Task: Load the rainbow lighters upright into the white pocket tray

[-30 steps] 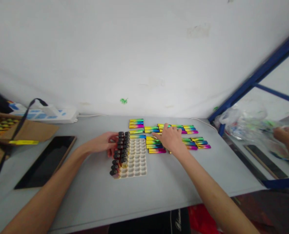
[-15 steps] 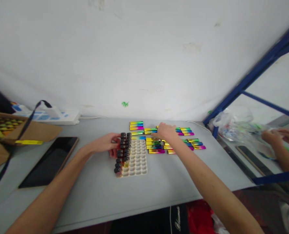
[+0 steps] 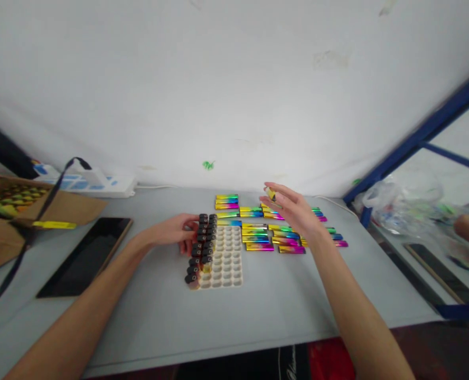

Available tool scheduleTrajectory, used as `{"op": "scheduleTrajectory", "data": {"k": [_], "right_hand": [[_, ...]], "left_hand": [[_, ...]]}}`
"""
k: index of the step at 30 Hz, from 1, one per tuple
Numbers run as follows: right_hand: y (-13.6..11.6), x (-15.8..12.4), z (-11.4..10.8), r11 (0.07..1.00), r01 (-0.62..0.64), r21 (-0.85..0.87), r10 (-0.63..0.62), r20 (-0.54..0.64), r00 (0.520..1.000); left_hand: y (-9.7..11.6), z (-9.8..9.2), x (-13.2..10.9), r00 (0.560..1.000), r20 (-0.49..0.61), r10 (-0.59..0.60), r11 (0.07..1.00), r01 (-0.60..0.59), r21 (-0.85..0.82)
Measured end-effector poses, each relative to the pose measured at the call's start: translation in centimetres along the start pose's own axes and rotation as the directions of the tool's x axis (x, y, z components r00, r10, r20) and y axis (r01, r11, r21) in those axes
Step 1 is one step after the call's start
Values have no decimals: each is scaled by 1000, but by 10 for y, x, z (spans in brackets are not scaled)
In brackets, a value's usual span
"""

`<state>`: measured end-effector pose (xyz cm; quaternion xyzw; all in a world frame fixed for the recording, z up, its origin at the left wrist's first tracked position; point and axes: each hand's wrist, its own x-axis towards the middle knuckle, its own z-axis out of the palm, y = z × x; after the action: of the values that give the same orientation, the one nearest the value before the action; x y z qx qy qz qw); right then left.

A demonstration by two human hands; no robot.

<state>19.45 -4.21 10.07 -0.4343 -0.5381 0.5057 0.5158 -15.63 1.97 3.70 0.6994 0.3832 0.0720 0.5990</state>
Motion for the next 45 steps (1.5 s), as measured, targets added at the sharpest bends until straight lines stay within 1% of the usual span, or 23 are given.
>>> {"op": "scheduleTrajectory", "data": {"k": [1, 3, 5, 6, 8, 10, 14, 17, 19, 21, 23, 24, 26, 28, 30, 34, 36, 40, 42, 45], "right_hand": [[8, 0, 3, 994, 12, 106, -10, -21, 1000], [25, 0, 8, 971, 3, 240, 17, -78, 997], [42, -1, 13, 952, -47, 303, 88, -123, 989], [49, -2, 15, 946, -88, 313, 131, -120, 984], [59, -6, 17, 938, -171, 300, 205, -83, 975], [62, -10, 18, 940, -220, 260, 240, -46, 970], [58, -17, 20, 958, -237, 160, 244, -23, 969], [57, -20, 24, 971, -226, 83, 222, 51, 974], [59, -22, 28, 973, -212, 92, 199, 133, 971], [60, -25, 32, 965, -231, 125, 204, 200, 958], [61, -26, 37, 955, -273, 115, 243, 218, 945], [62, -27, 40, 958, -276, 77, 257, 194, 947], [62, -28, 45, 971, -231, -55, 236, 97, 967], [62, -28, 50, 966, -159, -205, 160, -15, 987], [62, -29, 54, 941, -126, -315, 102, -92, 990], [65, -31, 60, 903, -153, -402, 75, -202, 976], [68, -32, 62, 897, -151, -415, 58, -227, 972], [73, -33, 64, 892, -141, -430, 46, -223, 974], [74, -33, 64, 890, -136, -435, 48, -207, 977], [72, -34, 64, 895, -95, -436, 28, -157, 987]], "left_hand": [[0, 0, 0, 1000, -3, -4, 1000, 4, 5], [1, 0, -1, 1000, -14, -9, 1000, 9, 17], [2, 1, -2, 1000, -21, -16, 1000, 17, 19], [3, 1, -2, 999, -22, -22, 1000, 23, 17], [5, 1, -3, 999, -23, -30, 999, 30, 14], [7, 1, -4, 999, -30, -34, 999, 34, 17], [6, 0, -3, 997, -44, -63, 997, 64, 33], [6, -1, -3, 995, -60, -78, 996, 80, 41], [8, 0, -4, 994, -66, -84, 995, 87, 49], [11, 1, -5, 994, -58, -87, 994, 90, 55], [14, 2, -5, 995, -46, -86, 994, 89, 57], [15, 2, -5, 996, -41, -85, 995, 87, 56], [16, 2, -5, 996, -34, -79, 995, 81, 55], [14, 1, -5, 997, -33, -69, 996, 71, 57], [11, 0, -5, 998, -31, -52, 997, 54, 58], [8, 0, -4, 999, -27, -42, 998, 43, 37], [9, 1, -4, 999, -23, -46, 999, 47, 20], [12, 3, -5, 999, -14, -31, 1000, 31, 1], [11, 2, -5, 1000, -13, -20, 1000, 20, 0], [7, 1, -4, 1000, -9, -9, 1000, 9, 13]]}}
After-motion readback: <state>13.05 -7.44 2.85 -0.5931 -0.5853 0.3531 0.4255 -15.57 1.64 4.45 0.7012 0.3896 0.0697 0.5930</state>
